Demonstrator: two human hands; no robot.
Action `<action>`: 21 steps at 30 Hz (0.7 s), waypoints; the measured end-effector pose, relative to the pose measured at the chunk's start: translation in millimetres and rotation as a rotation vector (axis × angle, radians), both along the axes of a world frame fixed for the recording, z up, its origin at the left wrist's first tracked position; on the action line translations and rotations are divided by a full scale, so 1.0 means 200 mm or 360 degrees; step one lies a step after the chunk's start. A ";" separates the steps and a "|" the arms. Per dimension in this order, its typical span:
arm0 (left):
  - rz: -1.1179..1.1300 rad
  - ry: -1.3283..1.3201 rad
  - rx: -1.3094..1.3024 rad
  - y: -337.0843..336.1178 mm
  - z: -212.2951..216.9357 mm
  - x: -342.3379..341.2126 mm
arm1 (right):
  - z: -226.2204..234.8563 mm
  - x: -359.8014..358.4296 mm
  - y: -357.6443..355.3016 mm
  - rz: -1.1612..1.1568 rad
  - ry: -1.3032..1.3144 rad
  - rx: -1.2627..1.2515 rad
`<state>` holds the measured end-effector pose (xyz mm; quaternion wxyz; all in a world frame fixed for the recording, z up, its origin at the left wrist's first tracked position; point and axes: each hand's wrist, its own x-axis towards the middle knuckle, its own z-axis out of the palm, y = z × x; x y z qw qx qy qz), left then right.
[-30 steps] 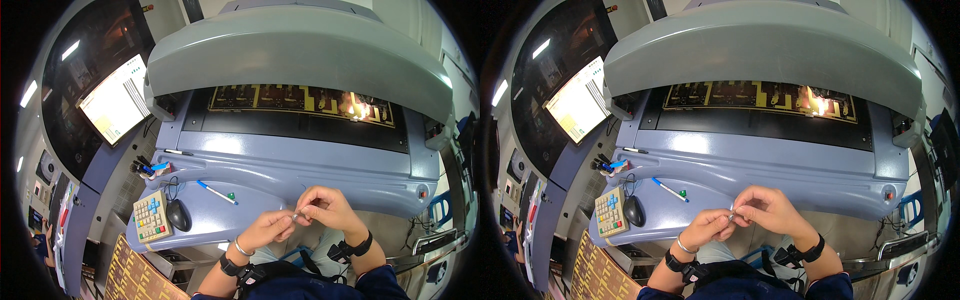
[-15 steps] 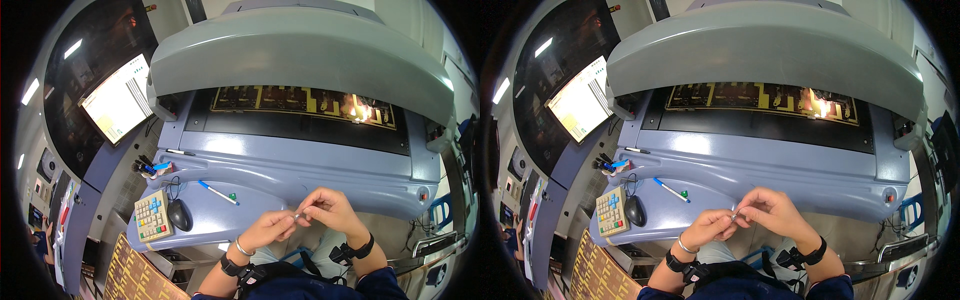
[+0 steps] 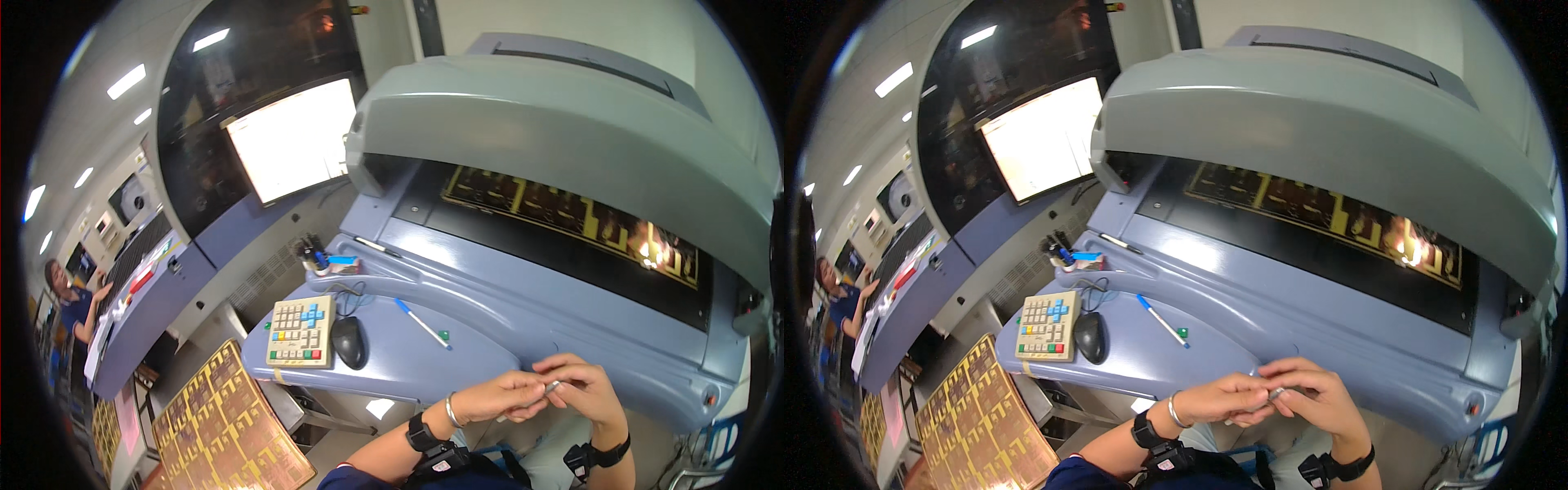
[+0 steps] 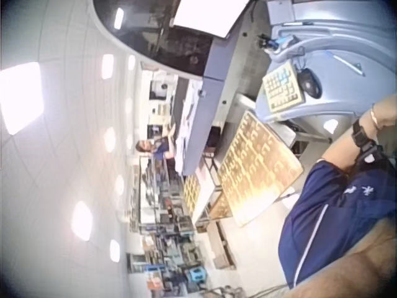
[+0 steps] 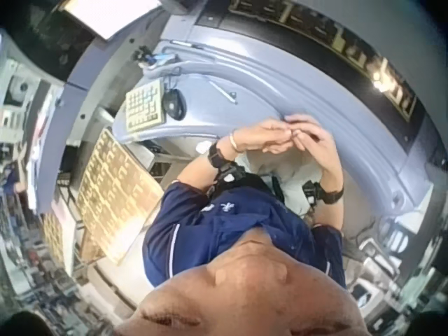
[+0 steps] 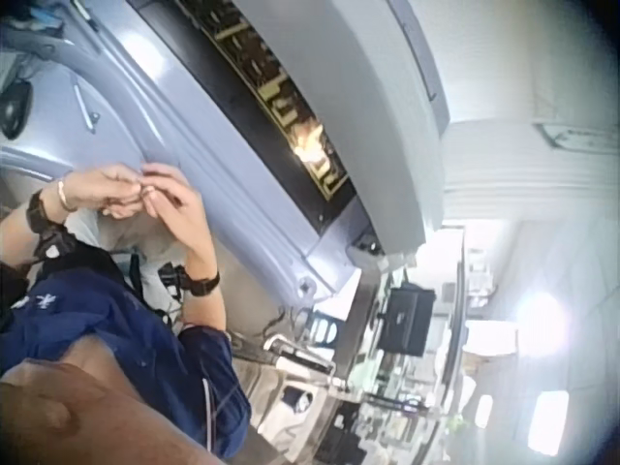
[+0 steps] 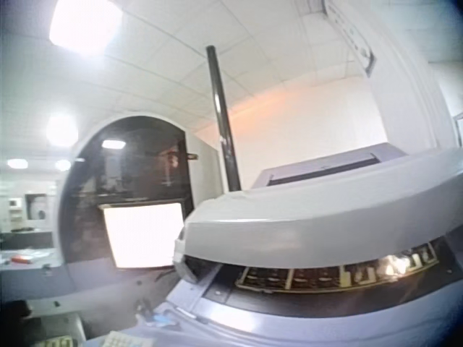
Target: Placing thin metal or circuit boards into an inspection machine, checking the screen for defects, and marking boards with a pen.
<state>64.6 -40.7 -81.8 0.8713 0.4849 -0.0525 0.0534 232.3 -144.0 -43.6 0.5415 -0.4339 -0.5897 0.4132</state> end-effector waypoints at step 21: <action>0.0772 0.0297 0.0578 -0.07 -0.04 0.09 | -0.11 -0.08 0.07 -0.0486 0.0221 0.0018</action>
